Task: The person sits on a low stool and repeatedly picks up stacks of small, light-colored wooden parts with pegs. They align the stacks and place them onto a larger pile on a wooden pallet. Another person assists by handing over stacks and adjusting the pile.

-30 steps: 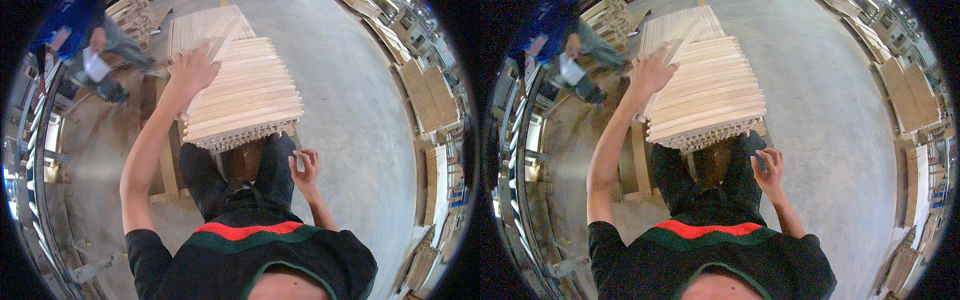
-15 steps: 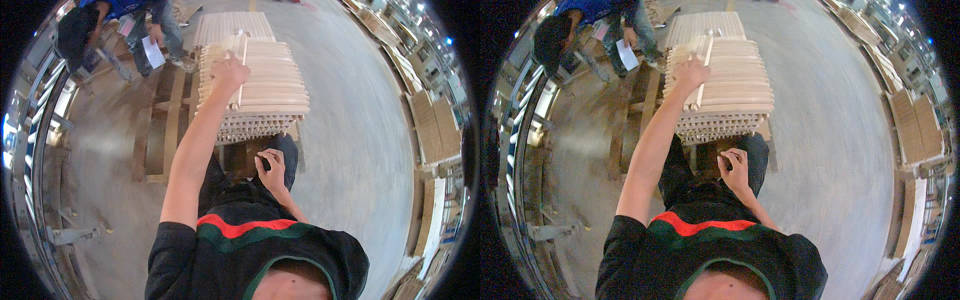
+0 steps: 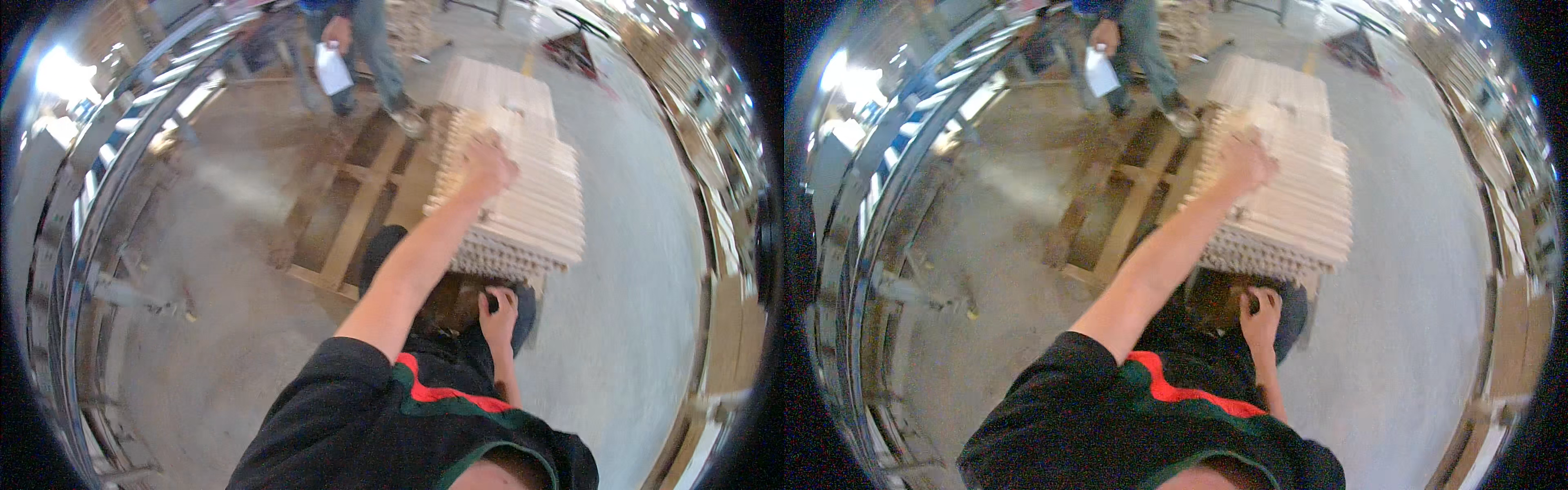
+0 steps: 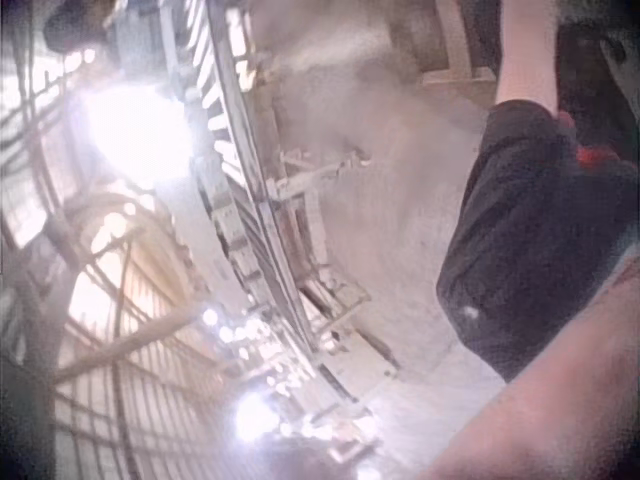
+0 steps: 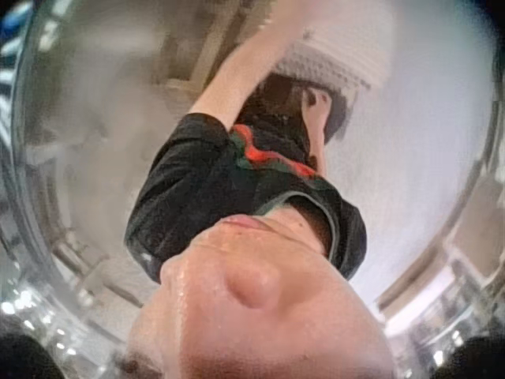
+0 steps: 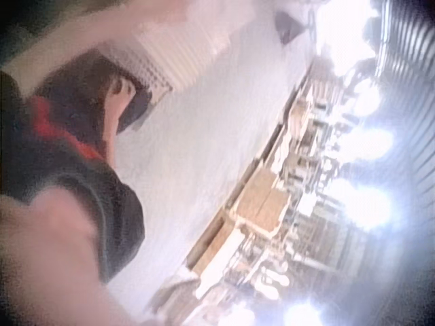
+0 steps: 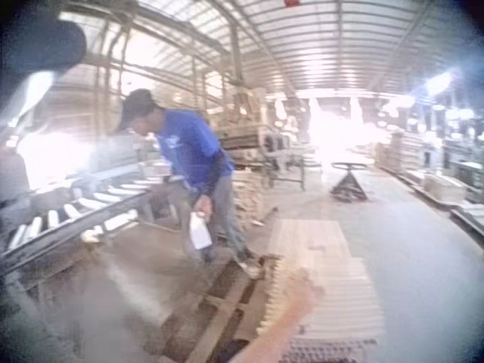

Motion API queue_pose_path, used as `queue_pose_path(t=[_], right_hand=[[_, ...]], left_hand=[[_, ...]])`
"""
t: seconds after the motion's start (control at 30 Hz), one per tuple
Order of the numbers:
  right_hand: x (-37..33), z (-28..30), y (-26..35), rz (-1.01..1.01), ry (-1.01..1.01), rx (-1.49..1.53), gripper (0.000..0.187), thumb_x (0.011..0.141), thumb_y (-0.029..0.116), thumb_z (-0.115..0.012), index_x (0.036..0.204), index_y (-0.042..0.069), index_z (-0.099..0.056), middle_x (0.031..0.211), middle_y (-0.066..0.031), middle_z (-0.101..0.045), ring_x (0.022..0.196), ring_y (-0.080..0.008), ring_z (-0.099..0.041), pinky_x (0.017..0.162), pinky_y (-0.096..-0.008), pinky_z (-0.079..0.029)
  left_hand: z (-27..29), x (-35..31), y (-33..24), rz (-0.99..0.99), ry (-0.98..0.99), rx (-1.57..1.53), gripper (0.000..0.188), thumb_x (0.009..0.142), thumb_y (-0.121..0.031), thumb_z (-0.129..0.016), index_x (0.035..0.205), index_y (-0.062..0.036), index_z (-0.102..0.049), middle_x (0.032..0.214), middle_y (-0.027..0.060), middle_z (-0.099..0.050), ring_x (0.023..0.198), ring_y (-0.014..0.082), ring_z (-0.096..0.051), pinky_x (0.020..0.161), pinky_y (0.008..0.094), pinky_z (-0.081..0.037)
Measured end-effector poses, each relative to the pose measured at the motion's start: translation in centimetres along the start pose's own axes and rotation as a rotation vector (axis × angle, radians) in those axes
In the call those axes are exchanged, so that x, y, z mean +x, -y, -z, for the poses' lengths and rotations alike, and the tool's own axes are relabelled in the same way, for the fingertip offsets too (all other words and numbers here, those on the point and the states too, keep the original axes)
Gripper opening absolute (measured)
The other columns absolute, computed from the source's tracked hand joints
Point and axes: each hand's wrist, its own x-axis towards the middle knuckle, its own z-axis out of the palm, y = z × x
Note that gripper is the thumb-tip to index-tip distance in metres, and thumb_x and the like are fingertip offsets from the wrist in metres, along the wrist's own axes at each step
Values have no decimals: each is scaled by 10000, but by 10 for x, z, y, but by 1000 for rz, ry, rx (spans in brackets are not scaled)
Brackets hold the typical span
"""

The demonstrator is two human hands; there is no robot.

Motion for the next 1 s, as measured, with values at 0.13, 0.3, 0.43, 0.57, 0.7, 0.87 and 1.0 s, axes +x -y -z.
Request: queue_pose_path(t=[0.13,0.3,0.43,0.57,0.7,0.87,1.0], right_hand=[[2,0,-3,6,138,-25,252,821,149,-726,1030,23,-662,1035,-187,-610,1017,-377,-551,907,-461,-451],[-8,32,-41,-74,137,-195,283,808,145,-729,1047,15,-650,1128,-211,-584,1111,-400,-506,986,-498,-406],[-38,39,-66,-254,15,-352,408,802,185,-736,1167,47,-614,1279,-209,-498,1205,-439,-424,1046,-537,-332],[-38,57,-22,-300,53,-489,430,786,193,-755,1176,76,-614,1296,-182,-488,1230,-405,-417,1049,-505,-332],[-43,49,-45,-221,-25,-379,333,748,151,-786,1051,90,-661,1213,-148,-549,1211,-367,-441,1025,-478,-351],[56,89,18,219,-304,-52,74,806,61,-696,854,10,-672,751,-109,-631,664,-284,-606,654,-369,-517],[199,95,75,347,-511,60,99,863,93,-674,897,-1,-673,726,-86,-633,624,-181,-599,577,-288,-471]], left_hand=[[44,-11,-1,-92,134,-140,912,861,-632,-513,1523,-57,-260,1560,310,-135,1402,503,-225,1101,657,-186],[64,-24,18,-413,-16,-139,996,846,-733,-481,1549,-84,-202,1579,272,-152,1466,462,-108,1153,636,-102],[15,-35,51,-506,156,-143,911,870,-706,-471,1546,-141,-239,1604,225,-107,1470,434,-126,1185,563,-125],[48,-39,44,-443,145,-82,886,860,-660,-513,1533,-134,-279,1578,261,-185,1408,466,-297,1158,593,-173],[55,-43,47,-422,102,-138,900,811,-577,-632,1524,-130,-313,1591,252,-150,1434,438,-262,1167,594,-136],[67,-41,49,-415,102,-146,901,776,-531,-681,1500,-103,-358,1560,296,-163,1410,443,-300,1147,597,-181],[81,-57,28,-258,76,65,915,739,-538,-706,1451,-46,-407,1305,362,-484,1179,436,-546,984,595,-392]])
